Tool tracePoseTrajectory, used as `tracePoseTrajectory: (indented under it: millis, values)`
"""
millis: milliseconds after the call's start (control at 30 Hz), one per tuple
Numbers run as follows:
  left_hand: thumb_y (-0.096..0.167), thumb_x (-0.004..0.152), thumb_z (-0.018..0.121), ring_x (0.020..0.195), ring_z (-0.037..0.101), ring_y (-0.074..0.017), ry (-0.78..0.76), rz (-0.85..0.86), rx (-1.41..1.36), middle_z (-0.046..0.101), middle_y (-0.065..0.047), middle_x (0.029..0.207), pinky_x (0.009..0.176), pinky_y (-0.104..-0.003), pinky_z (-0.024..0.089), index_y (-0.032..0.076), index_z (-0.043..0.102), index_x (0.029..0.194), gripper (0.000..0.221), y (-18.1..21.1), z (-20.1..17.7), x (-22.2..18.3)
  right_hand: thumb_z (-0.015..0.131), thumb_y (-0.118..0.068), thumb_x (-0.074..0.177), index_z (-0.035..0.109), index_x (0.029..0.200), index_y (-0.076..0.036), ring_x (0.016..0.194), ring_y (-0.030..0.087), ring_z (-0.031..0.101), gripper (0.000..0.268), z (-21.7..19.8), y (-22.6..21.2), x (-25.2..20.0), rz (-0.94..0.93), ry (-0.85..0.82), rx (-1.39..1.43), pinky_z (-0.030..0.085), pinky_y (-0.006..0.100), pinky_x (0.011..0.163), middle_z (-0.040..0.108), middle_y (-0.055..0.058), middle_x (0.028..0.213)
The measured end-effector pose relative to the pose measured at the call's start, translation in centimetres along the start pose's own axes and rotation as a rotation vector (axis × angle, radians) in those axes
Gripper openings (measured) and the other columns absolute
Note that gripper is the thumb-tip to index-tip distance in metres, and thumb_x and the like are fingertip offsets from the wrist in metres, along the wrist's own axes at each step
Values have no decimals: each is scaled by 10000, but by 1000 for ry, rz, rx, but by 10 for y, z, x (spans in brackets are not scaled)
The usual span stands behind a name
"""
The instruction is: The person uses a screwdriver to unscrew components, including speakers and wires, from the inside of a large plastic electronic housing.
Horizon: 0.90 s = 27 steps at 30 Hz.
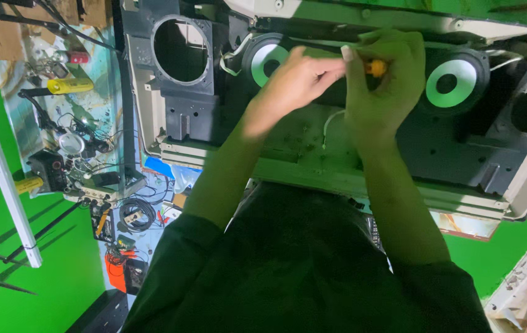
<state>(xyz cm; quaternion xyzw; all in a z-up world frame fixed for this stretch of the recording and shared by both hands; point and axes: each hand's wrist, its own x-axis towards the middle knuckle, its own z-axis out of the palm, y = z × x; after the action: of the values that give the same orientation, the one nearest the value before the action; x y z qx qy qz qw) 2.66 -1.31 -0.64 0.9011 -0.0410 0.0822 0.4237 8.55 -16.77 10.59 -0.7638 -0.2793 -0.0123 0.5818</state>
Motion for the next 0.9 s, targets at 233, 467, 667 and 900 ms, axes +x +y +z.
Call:
tracePoseTrajectory:
  millis: [233,467,667,900]
  values:
    - [206,1039,650,552,604,-263,52,-68,-11,668,-91,644,990,-449,445,171,759,1134,149,3,3,4,749,53,1007,479,1302,-55,1130,146,665,413,3,16,-14,112,189,504,587,287,967,629,60,1230]
    - [221,1077,697,836,732,-275,152,59,-60,791,-34,1012,906,-363,523,175,743,1167,111,12,-18,6,733,96,1076,597,1292,40,1168,204,704,261,-17,11,-2,-55,-70,191,584,326,1027,684,145,1242]
    - [221,981,732,806,725,-314,79,-63,-227,764,-112,1068,750,-359,551,77,673,1209,276,58,-62,11,702,29,1124,652,1305,-12,1104,218,703,192,-33,4,7,-205,-217,32,554,315,949,712,124,1230]
    - [225,1024,754,776,698,-318,155,-55,-1,776,-89,1043,916,-419,540,137,739,1188,187,55,-58,7,624,38,1070,618,1353,8,1135,331,631,285,-37,3,11,-352,-273,-125,512,406,953,627,194,1233]
